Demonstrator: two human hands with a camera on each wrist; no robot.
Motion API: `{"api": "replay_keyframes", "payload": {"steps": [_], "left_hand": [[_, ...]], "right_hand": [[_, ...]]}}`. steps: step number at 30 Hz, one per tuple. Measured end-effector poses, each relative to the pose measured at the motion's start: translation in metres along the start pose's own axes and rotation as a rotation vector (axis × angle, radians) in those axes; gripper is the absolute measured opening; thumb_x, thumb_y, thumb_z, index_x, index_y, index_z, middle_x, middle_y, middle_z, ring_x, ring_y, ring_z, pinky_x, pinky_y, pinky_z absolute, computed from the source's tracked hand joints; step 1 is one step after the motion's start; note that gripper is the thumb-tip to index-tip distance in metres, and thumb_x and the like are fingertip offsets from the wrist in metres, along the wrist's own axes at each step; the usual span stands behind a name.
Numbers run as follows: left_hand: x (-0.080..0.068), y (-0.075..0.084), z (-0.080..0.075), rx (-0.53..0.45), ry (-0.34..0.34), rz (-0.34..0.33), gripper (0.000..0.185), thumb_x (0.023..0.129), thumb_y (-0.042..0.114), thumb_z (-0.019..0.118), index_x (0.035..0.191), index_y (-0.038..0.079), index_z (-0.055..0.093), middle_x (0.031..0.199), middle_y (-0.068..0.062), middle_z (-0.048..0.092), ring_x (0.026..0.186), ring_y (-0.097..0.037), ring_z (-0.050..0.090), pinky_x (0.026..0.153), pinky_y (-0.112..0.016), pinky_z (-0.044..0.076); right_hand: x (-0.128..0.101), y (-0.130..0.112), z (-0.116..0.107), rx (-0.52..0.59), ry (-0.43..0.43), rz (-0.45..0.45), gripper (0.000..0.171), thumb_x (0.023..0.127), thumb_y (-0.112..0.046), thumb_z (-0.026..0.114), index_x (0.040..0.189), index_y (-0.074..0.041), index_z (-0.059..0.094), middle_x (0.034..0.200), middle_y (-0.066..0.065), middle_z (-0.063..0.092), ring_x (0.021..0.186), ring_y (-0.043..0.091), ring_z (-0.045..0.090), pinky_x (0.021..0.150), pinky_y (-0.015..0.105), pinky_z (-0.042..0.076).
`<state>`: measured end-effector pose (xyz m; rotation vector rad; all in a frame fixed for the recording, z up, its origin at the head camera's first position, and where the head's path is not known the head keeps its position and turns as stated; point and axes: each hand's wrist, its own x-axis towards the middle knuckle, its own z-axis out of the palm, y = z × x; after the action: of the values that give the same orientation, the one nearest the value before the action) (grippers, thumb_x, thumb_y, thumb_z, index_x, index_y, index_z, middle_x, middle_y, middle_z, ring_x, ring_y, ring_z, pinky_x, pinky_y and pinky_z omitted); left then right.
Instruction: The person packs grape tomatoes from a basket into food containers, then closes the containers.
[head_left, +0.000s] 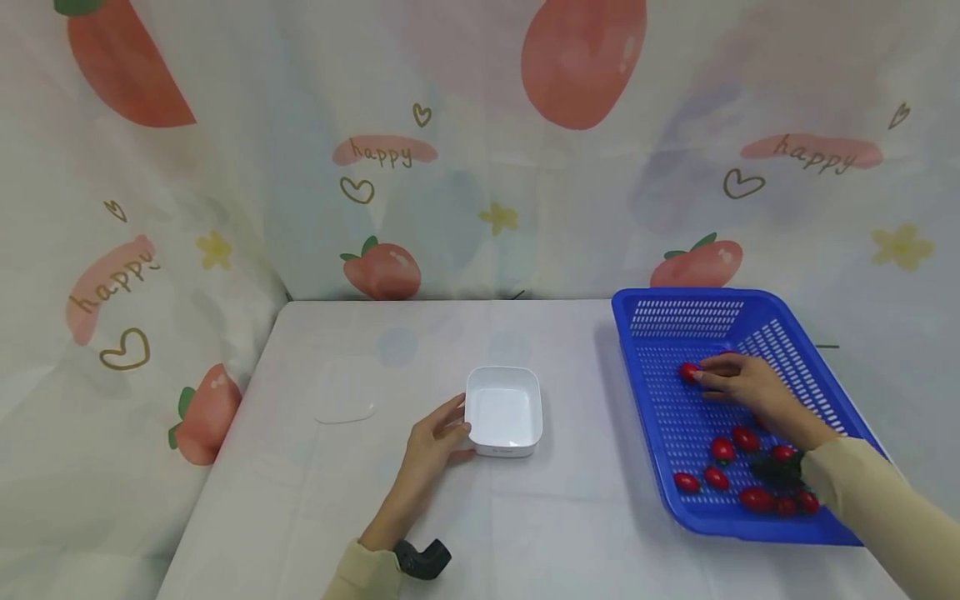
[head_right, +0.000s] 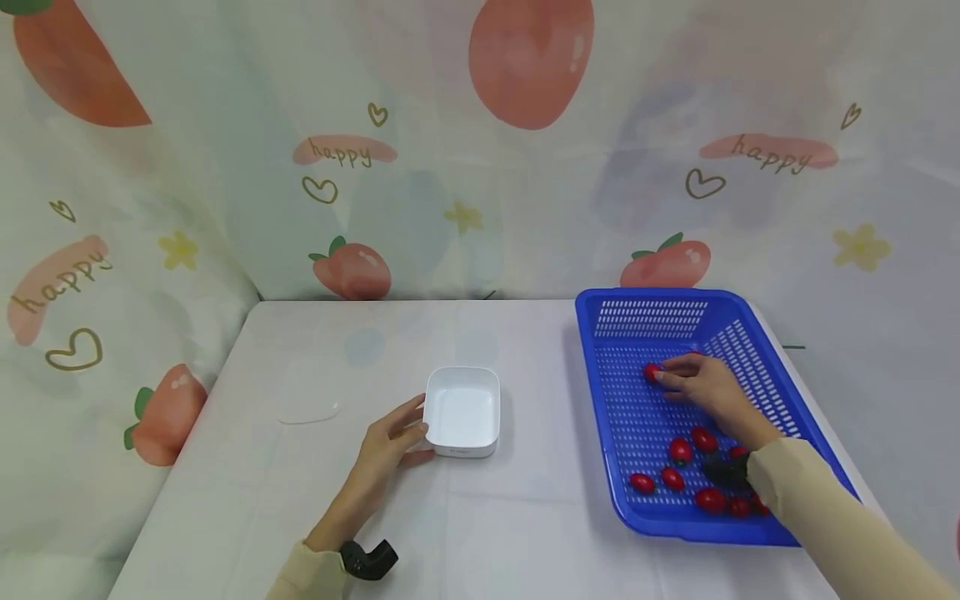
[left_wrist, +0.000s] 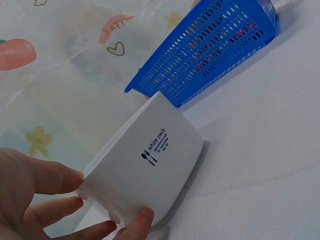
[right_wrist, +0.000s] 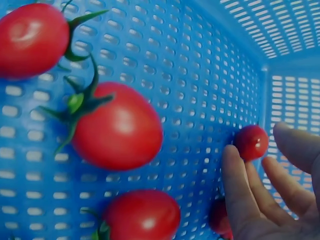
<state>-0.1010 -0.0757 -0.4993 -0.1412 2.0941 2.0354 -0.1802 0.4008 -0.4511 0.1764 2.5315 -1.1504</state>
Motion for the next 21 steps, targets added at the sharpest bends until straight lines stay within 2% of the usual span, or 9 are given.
{"api": "replay_keyframes", "payload": {"steps": [4,13,17,21], "left_hand": [[-0.002,0.000,0.000,-0.006,0.008,0.000,0.053,0.102,0.011,0.060,0.154,0.013,0.051,0.152,-0.022,0.054,0.130,-0.040,0.063,0.093,-0.045,0.065],[-0.003,-0.001,0.001,-0.011,0.009,0.003,0.053,0.102,0.013,0.061,0.154,0.013,0.051,0.152,-0.021,0.054,0.131,-0.038,0.063,0.092,-0.043,0.065],[-0.002,-0.002,0.001,-0.014,0.012,0.006,0.052,0.102,0.013,0.061,0.154,0.013,0.051,0.152,-0.022,0.054,0.131,-0.039,0.063,0.092,-0.043,0.065],[-0.002,-0.002,0.000,-0.019,0.015,0.009,0.052,0.102,0.012,0.061,0.153,0.012,0.052,0.152,-0.022,0.054,0.131,-0.038,0.063,0.092,-0.043,0.065]], "right_hand": [[0.002,-0.004,0.005,-0.007,0.051,0.007,0.067,0.107,-0.035,0.058,0.148,0.016,0.040,0.143,0.041,0.050,0.119,0.045,0.069,0.097,0.048,0.063],[0.005,-0.005,0.011,-0.091,0.147,-0.032,0.051,0.106,-0.023,0.061,0.137,0.017,0.050,0.128,0.041,0.060,0.102,0.040,0.075,0.084,0.042,0.067],[0.005,-0.004,0.011,-0.105,0.156,-0.041,0.051,0.106,-0.023,0.061,0.136,0.016,0.051,0.128,0.040,0.061,0.104,0.041,0.073,0.084,0.042,0.066],[0.006,-0.002,0.010,-0.118,0.161,-0.039,0.052,0.107,-0.026,0.060,0.137,0.014,0.052,0.128,0.039,0.062,0.105,0.039,0.071,0.089,0.047,0.064]]}}
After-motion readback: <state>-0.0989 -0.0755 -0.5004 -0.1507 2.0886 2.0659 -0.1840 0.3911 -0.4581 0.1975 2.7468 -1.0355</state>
